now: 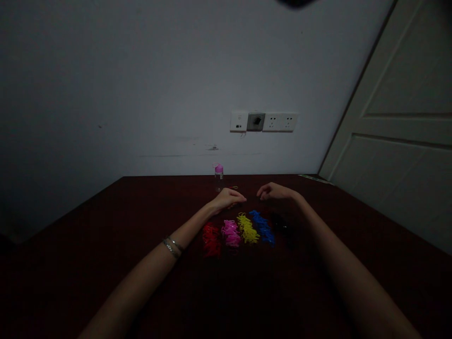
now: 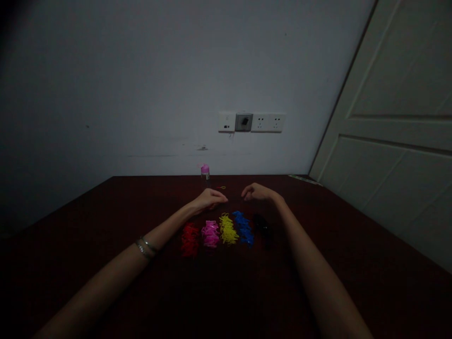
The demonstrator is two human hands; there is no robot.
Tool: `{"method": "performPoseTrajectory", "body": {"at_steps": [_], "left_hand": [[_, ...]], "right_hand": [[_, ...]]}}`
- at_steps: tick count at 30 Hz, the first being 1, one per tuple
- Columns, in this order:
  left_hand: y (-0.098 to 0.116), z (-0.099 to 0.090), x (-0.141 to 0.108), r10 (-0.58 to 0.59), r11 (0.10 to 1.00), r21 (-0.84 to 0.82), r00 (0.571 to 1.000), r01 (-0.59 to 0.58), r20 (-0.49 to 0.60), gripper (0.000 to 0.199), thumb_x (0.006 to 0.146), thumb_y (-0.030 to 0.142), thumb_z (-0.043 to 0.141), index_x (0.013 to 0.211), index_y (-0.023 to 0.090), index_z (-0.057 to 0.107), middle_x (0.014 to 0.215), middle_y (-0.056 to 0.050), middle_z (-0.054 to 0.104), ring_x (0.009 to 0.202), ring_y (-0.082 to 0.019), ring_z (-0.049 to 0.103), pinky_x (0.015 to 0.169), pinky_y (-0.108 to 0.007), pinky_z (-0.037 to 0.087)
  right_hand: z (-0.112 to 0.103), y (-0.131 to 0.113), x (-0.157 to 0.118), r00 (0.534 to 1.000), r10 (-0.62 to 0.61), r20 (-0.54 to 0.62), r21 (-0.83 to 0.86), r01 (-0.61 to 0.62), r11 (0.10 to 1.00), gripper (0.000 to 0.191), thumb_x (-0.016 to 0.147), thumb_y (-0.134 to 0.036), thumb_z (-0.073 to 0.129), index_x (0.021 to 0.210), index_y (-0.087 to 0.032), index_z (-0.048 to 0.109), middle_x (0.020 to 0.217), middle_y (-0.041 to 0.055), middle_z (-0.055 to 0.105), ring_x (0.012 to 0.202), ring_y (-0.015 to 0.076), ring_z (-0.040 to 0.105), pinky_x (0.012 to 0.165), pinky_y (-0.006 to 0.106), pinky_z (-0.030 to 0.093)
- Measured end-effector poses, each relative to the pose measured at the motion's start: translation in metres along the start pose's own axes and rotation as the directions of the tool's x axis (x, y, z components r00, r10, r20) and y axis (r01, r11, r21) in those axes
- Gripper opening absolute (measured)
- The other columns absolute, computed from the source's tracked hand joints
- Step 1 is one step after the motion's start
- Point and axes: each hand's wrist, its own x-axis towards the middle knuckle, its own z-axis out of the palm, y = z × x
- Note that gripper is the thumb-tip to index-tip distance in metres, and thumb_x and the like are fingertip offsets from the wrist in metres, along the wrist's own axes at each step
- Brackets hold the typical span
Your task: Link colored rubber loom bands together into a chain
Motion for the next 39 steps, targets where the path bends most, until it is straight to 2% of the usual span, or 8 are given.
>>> {"method": "performPoseTrajectory", "body": {"at_steps": [3,6,12,17,22,28,34,39], "left_hand": [[0.004,0.020,0.012,0.027,0.997,0.075,0.999,-0.030,0.044,0.033,0.063,0.037,0.063,0.080,0.010,0.068,0.043,0.004,0.041,0.039,-0.004,0.027,0.040,-0.020,0.019],[0.006,0.041,0.029,0.081,0.982,0.165,0.992,-0.096,0.101,0.025,0.061,0.029,0.063,0.074,0.009,0.069,0.050,0.000,0.052,0.043,-0.005,0.036,0.043,-0.020,0.027],[0.013,0.083,0.050,0.208,0.858,0.429,0.954,-0.283,0.215,0.017,0.063,0.022,0.059,0.070,0.011,0.070,0.065,-0.004,0.064,0.060,-0.011,0.052,0.057,-0.020,0.038],[0.014,0.093,0.051,0.216,0.839,0.444,0.941,-0.315,0.260,0.021,0.065,0.023,0.057,0.075,0.012,0.071,0.071,-0.005,0.066,0.063,-0.012,0.054,0.059,-0.019,0.039],[0.003,0.064,0.046,0.209,0.870,0.424,0.967,-0.252,0.147,0.025,0.068,0.025,0.052,0.078,0.011,0.070,0.067,-0.003,0.064,0.060,-0.011,0.051,0.056,-0.019,0.037],[-0.025,-0.002,0.035,0.157,0.922,0.372,0.982,-0.107,-0.107,0.034,0.071,0.036,0.049,0.072,0.008,0.068,0.054,-0.002,0.056,0.051,-0.009,0.043,0.049,-0.019,0.031],[-0.047,-0.052,0.022,0.080,0.979,0.204,0.914,0.003,-0.398,0.038,0.071,0.042,0.048,0.066,0.008,0.065,0.042,0.003,0.043,0.041,-0.006,0.033,0.044,-0.019,0.023],[-0.058,-0.065,0.015,0.002,0.996,0.084,0.891,0.041,-0.454,0.036,0.069,0.042,0.049,0.066,0.009,0.063,0.036,0.007,0.032,0.036,-0.005,0.026,0.041,-0.020,0.017]], "right_hand": [[-0.003,0.007,-0.001,0.997,0.027,-0.077,-0.007,-0.028,1.000,0.027,0.057,-0.013,0.054,0.083,-0.012,0.062,0.072,0.0032,0.065,0.061,0.0110,0.056,0.053,0.019,0.042],[-0.002,0.009,-0.003,0.991,0.057,-0.123,-0.023,-0.060,0.998,0.027,0.059,-0.014,0.052,0.083,-0.011,0.062,0.067,0.0021,0.064,0.056,0.0101,0.054,0.050,0.019,0.041],[-0.013,0.019,-0.003,0.976,0.020,-0.216,-0.117,-0.047,0.992,0.022,0.059,-0.015,0.054,0.079,-0.012,0.064,0.065,0.0026,0.064,0.057,0.0109,0.054,0.054,0.020,0.042],[-0.020,0.030,-0.001,0.969,-0.008,-0.246,-0.178,-0.037,0.983,0.018,0.059,-0.017,0.056,0.075,-0.012,0.064,0.069,0.0030,0.065,0.060,0.0118,0.055,0.057,0.020,0.043],[-0.017,0.032,-0.002,0.971,0.070,-0.230,-0.087,-0.092,0.992,0.021,0.059,-0.017,0.056,0.078,-0.012,0.063,0.066,0.0028,0.064,0.055,0.0107,0.054,0.053,0.020,0.042],[-0.013,0.031,0.003,0.973,0.080,-0.217,-0.088,-0.101,0.991,0.018,0.059,-0.016,0.056,0.076,-0.012,0.061,0.067,0.0025,0.062,0.054,0.0094,0.053,0.049,0.018,0.041],[0.000,0.018,0.009,0.979,0.054,-0.196,-0.130,-0.080,0.988,0.021,0.058,-0.017,0.056,0.077,-0.013,0.062,0.066,0.0016,0.061,0.058,0.0107,0.054,0.051,0.018,0.041],[0.007,-0.002,0.004,0.983,-0.040,-0.180,-0.147,0.013,0.989,0.021,0.058,-0.019,0.056,0.077,-0.012,0.062,0.070,0.0036,0.063,0.061,0.0123,0.056,0.054,0.020,0.042]]}}
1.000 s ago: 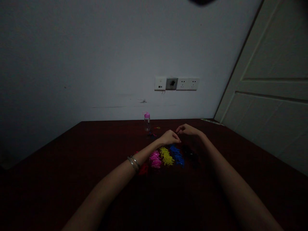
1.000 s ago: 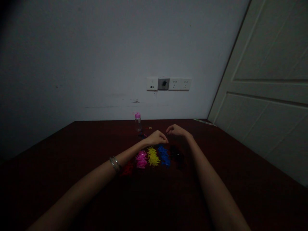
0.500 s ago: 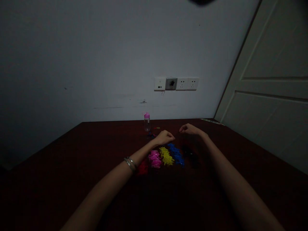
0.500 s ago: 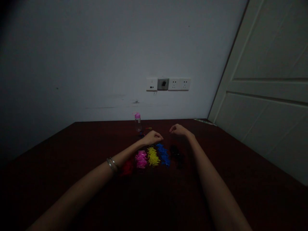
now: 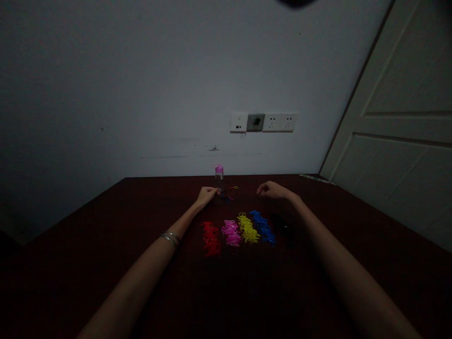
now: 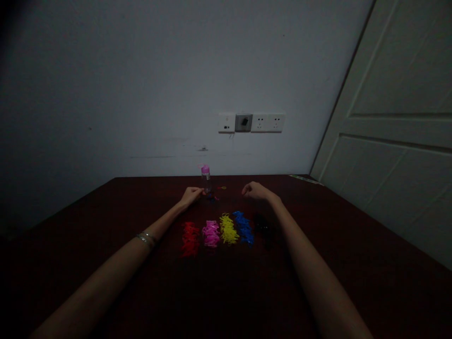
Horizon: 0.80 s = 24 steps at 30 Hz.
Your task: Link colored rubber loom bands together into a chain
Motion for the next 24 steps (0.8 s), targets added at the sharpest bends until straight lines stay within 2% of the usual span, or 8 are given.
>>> {"method": "performPoseTrajectory", "body": {"at_steps": [3,6,10,13,16,20,24], "left_hand": [[-0.003,-0.001,-0.002,-0.008,0.998,-0.067,1.000,0.009,0.015,0.035,0.069,0.042,0.048,0.066,0.010,0.061,0.035,0.007,0.031,0.035,-0.005,0.026,0.041,-0.020,0.016],[-0.006,-0.001,-0.002,0.012,0.998,-0.067,1.000,-0.012,0.001,0.034,0.068,0.043,0.049,0.063,0.010,0.060,0.036,0.007,0.032,0.036,-0.005,0.026,0.041,-0.019,0.016],[-0.009,0.001,-0.001,0.032,0.998,-0.057,0.999,-0.032,-0.011,0.034,0.068,0.042,0.049,0.062,0.011,0.059,0.036,0.007,0.032,0.036,-0.005,0.026,0.041,-0.020,0.016],[-0.009,0.001,-0.001,0.034,0.999,-0.035,0.999,-0.034,-0.005,0.033,0.068,0.042,0.050,0.061,0.011,0.059,0.036,0.007,0.032,0.036,-0.005,0.026,0.041,-0.020,0.016],[-0.009,0.001,-0.001,0.043,0.999,-0.009,0.999,-0.043,-0.002,0.034,0.068,0.043,0.050,0.062,0.011,0.060,0.036,0.007,0.031,0.037,-0.005,0.026,0.042,-0.020,0.017],[-0.008,0.002,-0.002,0.054,0.998,0.020,0.999,-0.054,-0.006,0.034,0.068,0.042,0.050,0.062,0.011,0.061,0.036,0.007,0.032,0.038,-0.005,0.027,0.042,-0.020,0.017],[-0.007,0.003,-0.004,0.072,0.997,0.035,0.997,-0.072,0.000,0.033,0.068,0.041,0.049,0.060,0.011,0.060,0.037,0.007,0.032,0.039,-0.006,0.028,0.044,-0.020,0.019]], "right_hand": [[-0.001,-0.012,-0.002,0.999,-0.045,-0.007,-0.009,0.045,0.999,0.023,0.059,-0.019,0.055,0.079,-0.012,0.063,0.072,0.0044,0.064,0.062,0.0126,0.057,0.056,0.020,0.043],[0.004,-0.024,-0.002,0.993,-0.117,0.012,-0.032,0.117,0.993,0.025,0.061,-0.018,0.051,0.082,-0.012,0.064,0.074,0.0041,0.065,0.064,0.0123,0.056,0.057,0.020,0.042],[0.020,-0.042,0.002,0.970,-0.236,0.063,-0.085,0.240,0.967,0.026,0.063,-0.017,0.048,0.082,-0.012,0.066,0.072,0.0027,0.064,0.064,0.0115,0.055,0.056,0.019,0.040],[0.037,-0.056,0.007,0.959,-0.257,0.119,-0.143,0.273,0.951,0.024,0.064,-0.016,0.049,0.081,-0.013,0.066,0.071,0.0021,0.064,0.064,0.0113,0.055,0.056,0.018,0.039],[0.053,-0.068,0.012,0.968,-0.207,0.144,-0.226,0.236,0.945,0.020,0.067,-0.023,0.054,0.080,-0.015,0.067,0.075,0.0025,0.064,0.069,0.0124,0.056,0.058,0.018,0.039],[0.070,-0.078,0.018,0.991,-0.112,0.072,-0.370,0.131,0.920,0.025,0.068,-0.040,0.057,0.080,-0.020,0.064,0.081,0.0031,0.064,0.074,0.0154,0.057,0.059,0.021,0.038],[0.080,-0.080,0.023,0.996,-0.090,0.030,-0.426,0.094,0.900,0.024,0.069,-0.042,0.056,0.079,-0.021,0.062,0.084,0.0033,0.063,0.077,0.0175,0.058,0.059,0.024,0.038]]}}
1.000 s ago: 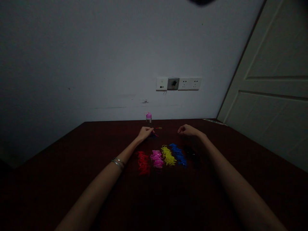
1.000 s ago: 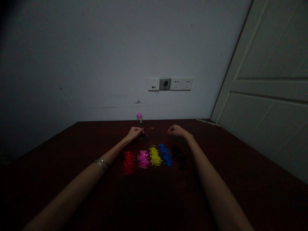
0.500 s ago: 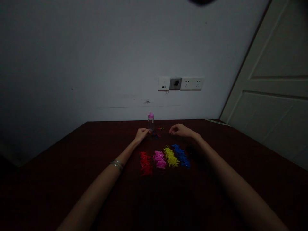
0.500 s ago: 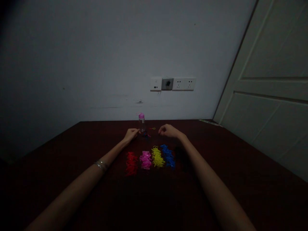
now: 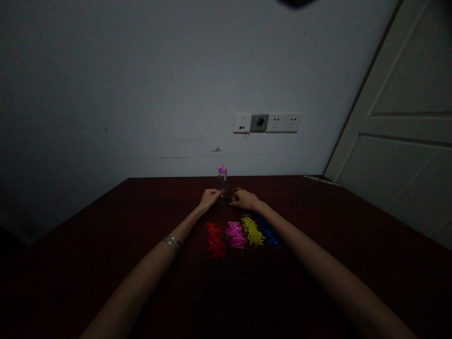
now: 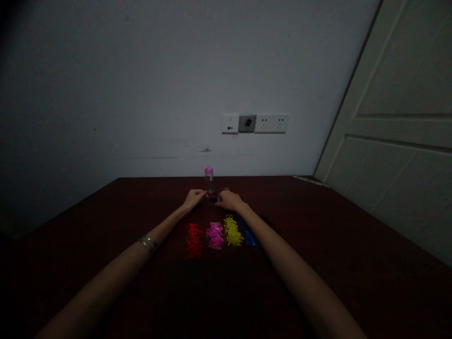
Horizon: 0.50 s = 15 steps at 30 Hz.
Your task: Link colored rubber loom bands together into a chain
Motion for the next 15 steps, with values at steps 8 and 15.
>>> {"method": "performPoseTrajectory", "body": {"at_steps": [8,15], "left_hand": [[-0.0021,-0.0004,0.0007,0.019,1.000,0.024,1.000,-0.019,0.018,0.034,0.069,0.042,0.048,0.061,0.011,0.060,0.037,0.007,0.032,0.040,-0.006,0.028,0.044,-0.020,0.020],[-0.0063,-0.0009,0.0034,0.035,0.998,0.058,0.999,-0.035,0.010,0.037,0.068,0.044,0.048,0.061,0.011,0.062,0.040,0.006,0.034,0.041,-0.006,0.029,0.044,-0.020,0.020]], "right_hand": [[0.0066,0.0012,0.0005,1.000,-0.017,-0.020,-0.008,0.017,1.000,0.016,0.073,-0.029,0.052,0.081,-0.020,0.063,0.090,0.0053,0.062,0.082,0.0177,0.057,0.063,0.023,0.039],[0.0092,0.0004,0.0007,0.999,-0.030,-0.044,-0.012,0.030,0.999,0.017,0.074,-0.025,0.048,0.081,-0.020,0.062,0.087,0.0049,0.063,0.080,0.0177,0.058,0.062,0.023,0.038]]}}
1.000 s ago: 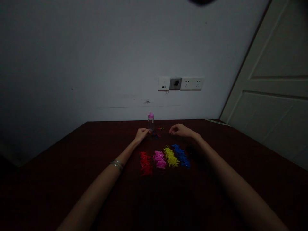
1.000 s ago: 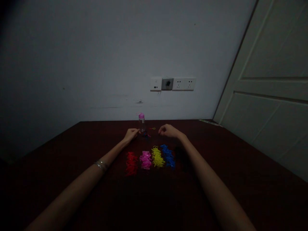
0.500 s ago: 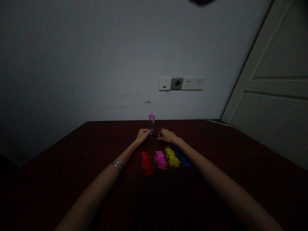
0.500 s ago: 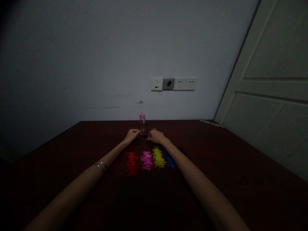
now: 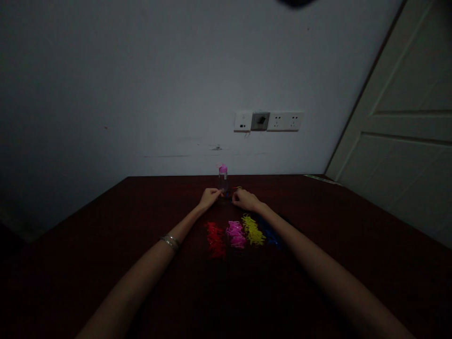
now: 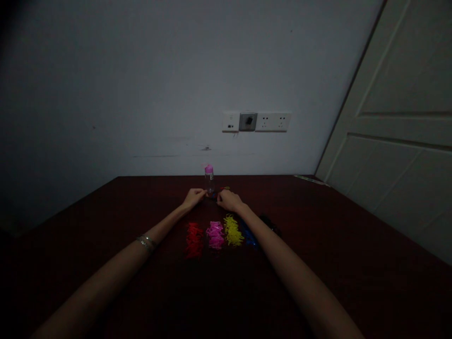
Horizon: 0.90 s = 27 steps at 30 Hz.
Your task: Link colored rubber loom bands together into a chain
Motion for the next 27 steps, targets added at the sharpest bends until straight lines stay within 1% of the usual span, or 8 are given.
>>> {"method": "performPoseTrajectory", "body": {"at_steps": [5,10,14,18,20,22,24,27], "left_hand": [[0.003,-0.002,-0.002,0.004,1.000,0.005,1.000,-0.004,0.001,0.038,0.068,0.044,0.048,0.062,0.010,0.063,0.039,0.006,0.033,0.041,-0.006,0.029,0.045,-0.020,0.019],[0.007,-0.002,-0.005,0.019,1.000,0.012,1.000,-0.020,0.017,0.038,0.069,0.045,0.048,0.063,0.010,0.064,0.038,0.006,0.033,0.042,-0.007,0.029,0.045,-0.020,0.020],[0.009,-0.001,-0.007,0.037,0.999,0.028,0.999,-0.038,0.040,0.039,0.069,0.045,0.048,0.064,0.009,0.064,0.039,0.005,0.035,0.043,-0.007,0.029,0.045,-0.020,0.021],[0.011,-0.001,-0.009,0.046,0.999,0.027,0.998,-0.047,0.040,0.040,0.069,0.045,0.048,0.067,0.009,0.065,0.040,0.005,0.038,0.043,-0.007,0.030,0.045,-0.020,0.022],[0.013,-0.001,-0.011,0.043,0.999,0.027,0.998,-0.044,0.038,0.040,0.069,0.045,0.049,0.068,0.008,0.065,0.040,0.004,0.039,0.044,-0.007,0.031,0.046,-0.020,0.023],[0.014,-0.001,-0.011,0.037,0.999,0.035,0.999,-0.038,0.036,0.041,0.069,0.045,0.049,0.068,0.008,0.066,0.041,0.004,0.041,0.044,-0.007,0.033,0.046,-0.019,0.023],[0.014,-0.001,-0.011,0.034,0.998,0.044,0.999,-0.036,0.035,0.040,0.069,0.045,0.050,0.067,0.008,0.066,0.041,0.003,0.043,0.045,-0.007,0.034,0.046,-0.019,0.024],[0.012,-0.001,-0.009,0.036,0.998,0.050,0.999,-0.038,0.033,0.038,0.069,0.043,0.050,0.067,0.009,0.066,0.042,0.003,0.045,0.046,-0.008,0.037,0.047,-0.019,0.026]], "right_hand": [[0.000,0.000,0.000,0.999,-0.015,-0.033,0.021,0.016,1.000,0.016,0.073,-0.024,0.048,0.079,-0.018,0.062,0.088,0.0061,0.063,0.079,0.0184,0.058,0.059,0.023,0.038],[-0.004,0.008,-0.002,0.993,-0.110,-0.051,0.147,0.117,0.982,0.013,0.070,-0.021,0.051,0.075,-0.016,0.061,0.083,0.0049,0.063,0.076,0.0151,0.056,0.063,0.021,0.038],[-0.013,0.014,-0.010,0.977,-0.206,-0.061,0.284,0.215,0.934,0.014,0.069,-0.018,0.050,0.075,-0.013,0.061,0.080,0.0048,0.063,0.073,0.0130,0.055,0.065,0.021,0.040],[-0.028,0.019,-0.027,0.972,-0.228,-0.065,0.339,0.236,0.911,0.017,0.069,-0.019,0.050,0.078,-0.010,0.062,0.080,0.0058,0.062,0.073,0.0132,0.054,0.066,0.021,0.041],[-0.036,0.026,-0.037,0.975,-0.224,-0.003,0.346,0.211,0.914,0.019,0.068,-0.019,0.050,0.078,-0.010,0.063,0.078,0.0052,0.062,0.070,0.0129,0.054,0.063,0.021,0.041],[-0.043,0.035,-0.045,0.971,-0.208,0.114,0.343,0.158,0.926,0.019,0.065,-0.019,0.051,0.076,-0.010,0.064,0.072,0.0041,0.062,0.064,0.0120,0.053,0.058,0.021,0.040],[-0.047,0.047,-0.051,0.955,-0.188,0.229,0.334,0.104,0.937,0.018,0.063,-0.018,0.053,0.074,-0.010,0.065,0.066,0.0030,0.062,0.059,0.0111,0.052,0.054,0.020,0.039],[-0.051,0.063,-0.055,0.921,-0.157,0.357,0.342,0.028,0.939,0.016,0.061,-0.019,0.055,0.069,-0.010,0.065,0.059,0.0016,0.060,0.053,0.0099,0.050,0.051,0.020,0.038]]}}
